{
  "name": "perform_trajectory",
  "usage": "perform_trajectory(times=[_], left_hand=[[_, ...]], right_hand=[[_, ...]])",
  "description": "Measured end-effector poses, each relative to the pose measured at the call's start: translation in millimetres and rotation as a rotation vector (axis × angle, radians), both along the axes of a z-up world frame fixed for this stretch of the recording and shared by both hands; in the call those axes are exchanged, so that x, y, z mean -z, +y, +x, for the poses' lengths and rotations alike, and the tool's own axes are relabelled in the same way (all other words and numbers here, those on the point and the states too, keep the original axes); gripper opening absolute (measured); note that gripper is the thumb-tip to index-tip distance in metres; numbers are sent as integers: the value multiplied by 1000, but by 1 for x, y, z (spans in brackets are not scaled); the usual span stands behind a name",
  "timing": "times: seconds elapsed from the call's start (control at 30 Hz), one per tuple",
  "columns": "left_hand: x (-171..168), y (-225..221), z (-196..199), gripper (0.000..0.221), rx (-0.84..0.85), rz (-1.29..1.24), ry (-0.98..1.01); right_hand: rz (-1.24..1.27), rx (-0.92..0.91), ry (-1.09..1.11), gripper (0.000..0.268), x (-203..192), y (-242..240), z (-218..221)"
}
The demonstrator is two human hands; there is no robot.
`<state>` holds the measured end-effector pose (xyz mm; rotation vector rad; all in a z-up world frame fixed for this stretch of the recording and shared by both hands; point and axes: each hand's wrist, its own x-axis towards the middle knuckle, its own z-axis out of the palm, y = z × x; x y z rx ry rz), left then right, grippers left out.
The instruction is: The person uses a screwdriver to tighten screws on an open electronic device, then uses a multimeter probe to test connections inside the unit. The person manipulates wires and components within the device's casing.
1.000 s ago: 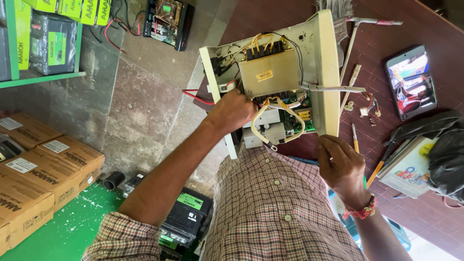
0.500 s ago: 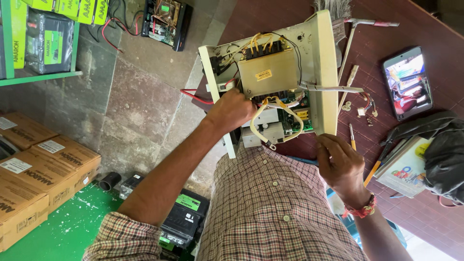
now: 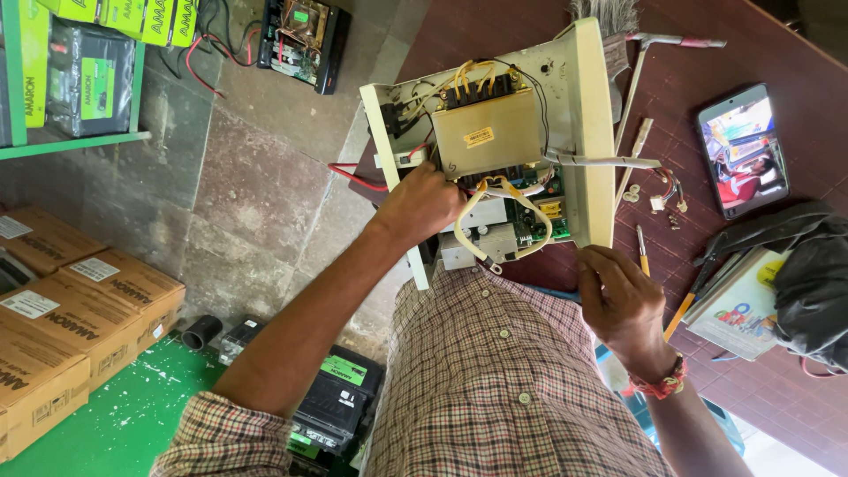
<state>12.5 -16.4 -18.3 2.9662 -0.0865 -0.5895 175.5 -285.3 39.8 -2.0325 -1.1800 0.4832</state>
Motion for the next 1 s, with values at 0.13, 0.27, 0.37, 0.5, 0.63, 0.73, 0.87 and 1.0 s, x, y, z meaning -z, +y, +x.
perform_trajectory(times=[0.13,0.27,0.37,0.5,0.63,0.73,0.87,1.0], left_hand=[[1,-1,1,11,-19,-29,35],[6,-1,4,24,-37,-54,135],[10,-1,4,30,-72,-92,135],[15,2,2,28,-26,-65,106],[19,3,0,23,-41,-60,40],[21,1,-2,21,-11,-13,32],[17,-7,-2,15,-72,10,-44],[11,-7,-3,15,-94,25,-63]], right_hand=[[-11,-1,11,7,4,-4,1],[-9,0,19,7,11,-8,1],[-9,-1,18,7,13,-10,1],[-16,5,4,8,10,-9,0],[-25,11,2,9,2,-5,-2],[-26,0,0,9,-1,-2,-3],[-20,-5,9,9,-4,2,-5],[-20,-4,4,10,-6,3,-7]])
